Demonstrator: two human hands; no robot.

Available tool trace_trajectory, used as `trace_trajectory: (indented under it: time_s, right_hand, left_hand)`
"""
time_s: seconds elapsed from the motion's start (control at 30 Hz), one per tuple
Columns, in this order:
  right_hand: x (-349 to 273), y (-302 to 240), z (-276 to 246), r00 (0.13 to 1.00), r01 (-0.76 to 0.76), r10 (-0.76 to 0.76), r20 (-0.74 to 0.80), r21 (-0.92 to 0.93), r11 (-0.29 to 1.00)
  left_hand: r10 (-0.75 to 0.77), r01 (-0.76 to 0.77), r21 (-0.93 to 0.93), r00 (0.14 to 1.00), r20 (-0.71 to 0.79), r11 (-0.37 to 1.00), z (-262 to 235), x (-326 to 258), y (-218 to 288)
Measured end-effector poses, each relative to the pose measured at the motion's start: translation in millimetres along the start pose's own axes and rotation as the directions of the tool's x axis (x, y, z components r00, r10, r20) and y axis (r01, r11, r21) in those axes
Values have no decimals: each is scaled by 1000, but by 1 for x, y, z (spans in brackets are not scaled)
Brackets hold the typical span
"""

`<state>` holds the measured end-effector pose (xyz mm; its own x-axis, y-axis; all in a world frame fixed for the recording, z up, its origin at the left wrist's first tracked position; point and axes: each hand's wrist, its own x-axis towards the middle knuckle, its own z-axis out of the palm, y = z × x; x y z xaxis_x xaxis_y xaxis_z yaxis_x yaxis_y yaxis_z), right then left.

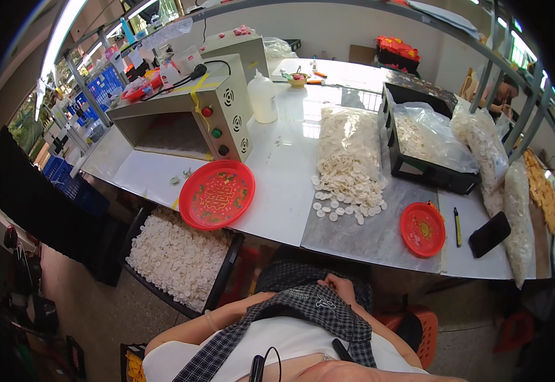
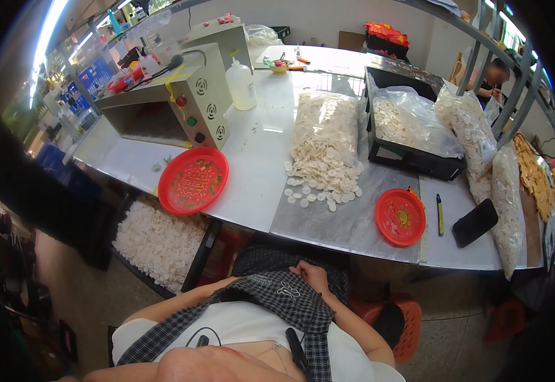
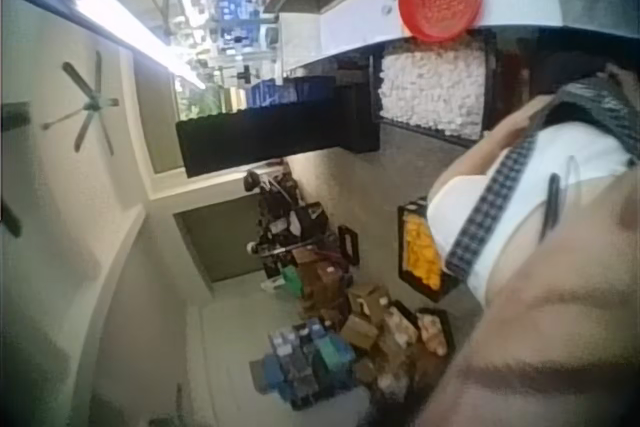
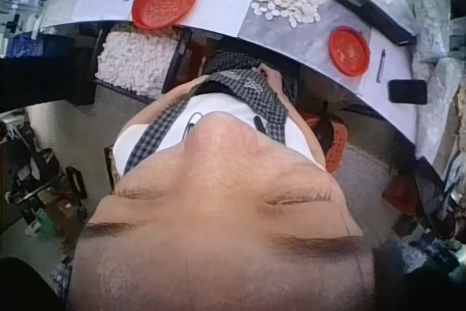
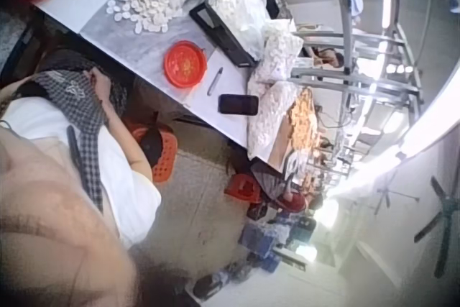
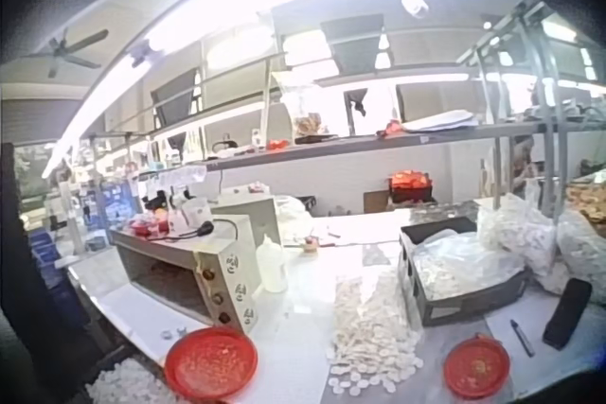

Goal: Sorting small white circular plastic parts from a pile into red trays and then packaging them into plastic bags.

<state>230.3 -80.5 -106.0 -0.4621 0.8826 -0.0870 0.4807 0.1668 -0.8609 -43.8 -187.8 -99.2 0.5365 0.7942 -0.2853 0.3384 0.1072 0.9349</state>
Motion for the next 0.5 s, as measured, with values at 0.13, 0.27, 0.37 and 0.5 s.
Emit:
trace_trajectory:
  time_s: [0.13,0.27,0.37,0.5]
  right_hand:
    - [0,2,0,1000,18,-18,-10,1,1000]
    - [3,8,2,1000,19,-19,-15,21,1000]
    - [2,7,1,1000,15,-15,6,25,1000]
    - [1,0,-3,1000,-12,12,-2,39,999]
  left_hand:
    - [-87,90,-74,995,37,993,-2,1,6]
    - [-7,8,126,1000,-7,992,13,21,-36]
    - [82,-72,323,997,-17,944,23,44,-65]
    - [116,-101,173,990,-80,980,41,64,-60]
